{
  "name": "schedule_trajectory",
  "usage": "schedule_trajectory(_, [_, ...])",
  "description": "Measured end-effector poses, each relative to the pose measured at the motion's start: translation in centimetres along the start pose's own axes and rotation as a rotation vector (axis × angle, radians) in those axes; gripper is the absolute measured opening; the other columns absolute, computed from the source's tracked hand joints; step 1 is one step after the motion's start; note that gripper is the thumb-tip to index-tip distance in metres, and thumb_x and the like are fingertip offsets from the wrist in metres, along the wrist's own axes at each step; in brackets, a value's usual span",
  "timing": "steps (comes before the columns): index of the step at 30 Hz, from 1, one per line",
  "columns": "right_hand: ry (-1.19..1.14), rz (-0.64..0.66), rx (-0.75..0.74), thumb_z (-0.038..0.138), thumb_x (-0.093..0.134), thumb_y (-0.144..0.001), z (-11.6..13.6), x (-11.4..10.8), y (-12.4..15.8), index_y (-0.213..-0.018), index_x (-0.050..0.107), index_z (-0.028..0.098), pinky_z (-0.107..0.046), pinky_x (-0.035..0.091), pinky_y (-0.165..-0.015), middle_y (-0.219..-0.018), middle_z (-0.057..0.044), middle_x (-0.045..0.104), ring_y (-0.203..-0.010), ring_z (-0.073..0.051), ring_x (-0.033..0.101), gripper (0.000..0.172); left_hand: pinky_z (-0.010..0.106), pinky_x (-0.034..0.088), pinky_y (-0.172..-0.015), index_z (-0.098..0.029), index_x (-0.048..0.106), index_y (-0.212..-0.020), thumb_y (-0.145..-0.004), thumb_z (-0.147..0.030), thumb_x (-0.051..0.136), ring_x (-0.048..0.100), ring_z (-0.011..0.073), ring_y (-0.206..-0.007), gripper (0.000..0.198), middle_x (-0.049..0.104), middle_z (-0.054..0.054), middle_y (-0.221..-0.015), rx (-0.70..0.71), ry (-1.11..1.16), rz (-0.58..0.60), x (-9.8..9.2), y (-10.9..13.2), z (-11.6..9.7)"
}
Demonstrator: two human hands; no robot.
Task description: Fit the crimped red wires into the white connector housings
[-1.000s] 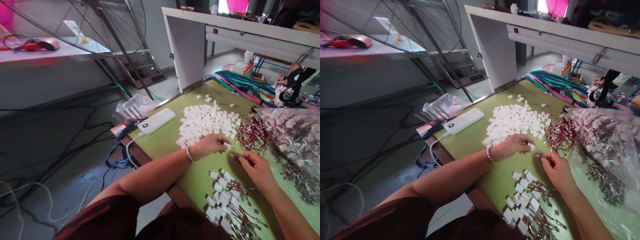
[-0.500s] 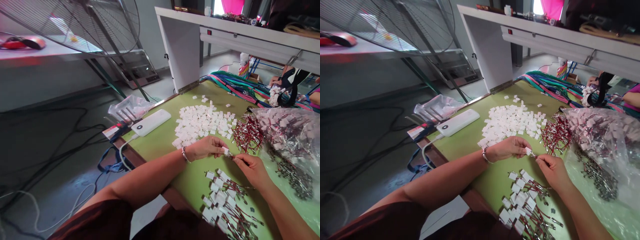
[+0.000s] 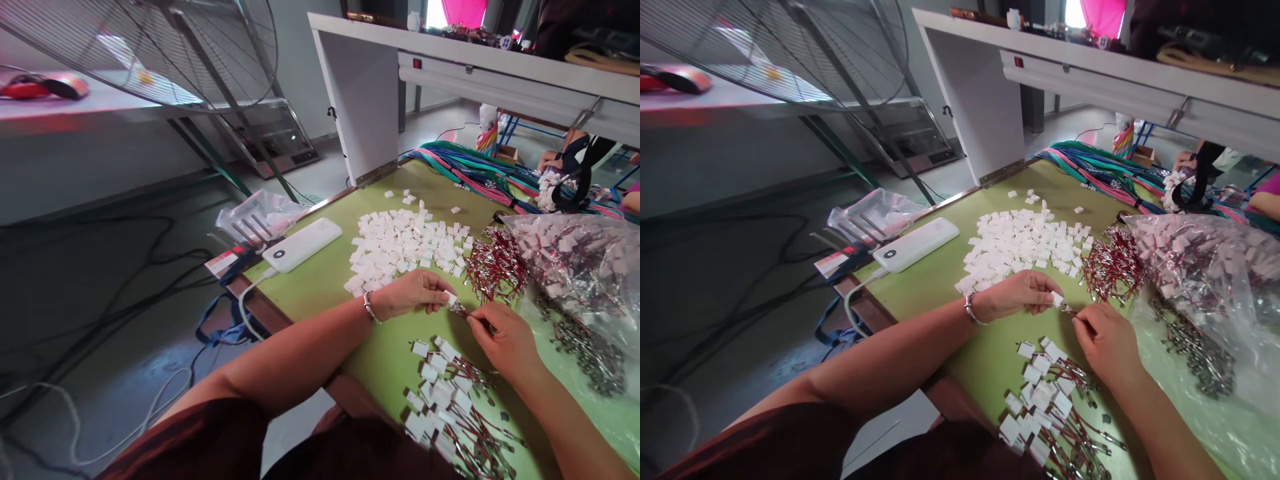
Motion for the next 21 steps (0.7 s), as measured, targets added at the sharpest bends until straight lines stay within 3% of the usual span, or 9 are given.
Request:
schedule_trajectory(4, [-0.029,0.002,0.025,0.026,0.051,-0.091,-0.4,0.2,0.0,-0.071,0.058,0.021,-0.026,0.038,-0.061,-0.066,0.0,0.059,-0.064,-0.014,0.053,0.022,0.021,0.035,-0.049,-0.015,0.072,-0.082,-0.068,-0.032,0.081,0.05,0.0067,-0.054,0.024,0.062,-0.002,-0.063,0.004,0.032,0.019,0.4,0.1,-0.4])
schedule_trajectory(14, [0.358,-0.058,-0.246,0.015,0.044,-0.095,2.7,0.2,0.4,-0.064,0.055,0.021,-0.032,0.034,-0.065,-0.064,-0.004,0.056,-0.067,-0.018,0.047,0.033,0.019,0.037,-0.045,-0.016,0.068,-0.077,-0.069,-0.029,0.08,0.052,0.0057,-0.051,0.02,0.063,-0.003,-0.062,-0.094,0.138,0.036,1.3,0.3,0.8])
schedule_trajectory(21, [0.161,-0.007,-0.112,0.018,0.041,-0.095,1.4,2.0,1.1,-0.078,0.058,0.02,-0.029,0.036,-0.061,-0.072,-0.004,0.063,-0.066,-0.017,0.054,0.024,0.02,0.041,-0.047,-0.014,0.065,-0.086,-0.074,-0.03,0.077,0.055,0.0066,-0.05,0.023,0.064,-0.002,-0.062,-0.056,0.006,0.072,2.1,0.1,1.6])
Point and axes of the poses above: each hand's wrist, its own y-axis away from the middle knuckle, its own x-axis out of the palm, z = x × y, the point moved 10 cm from there along -y, towards the middle knuckle
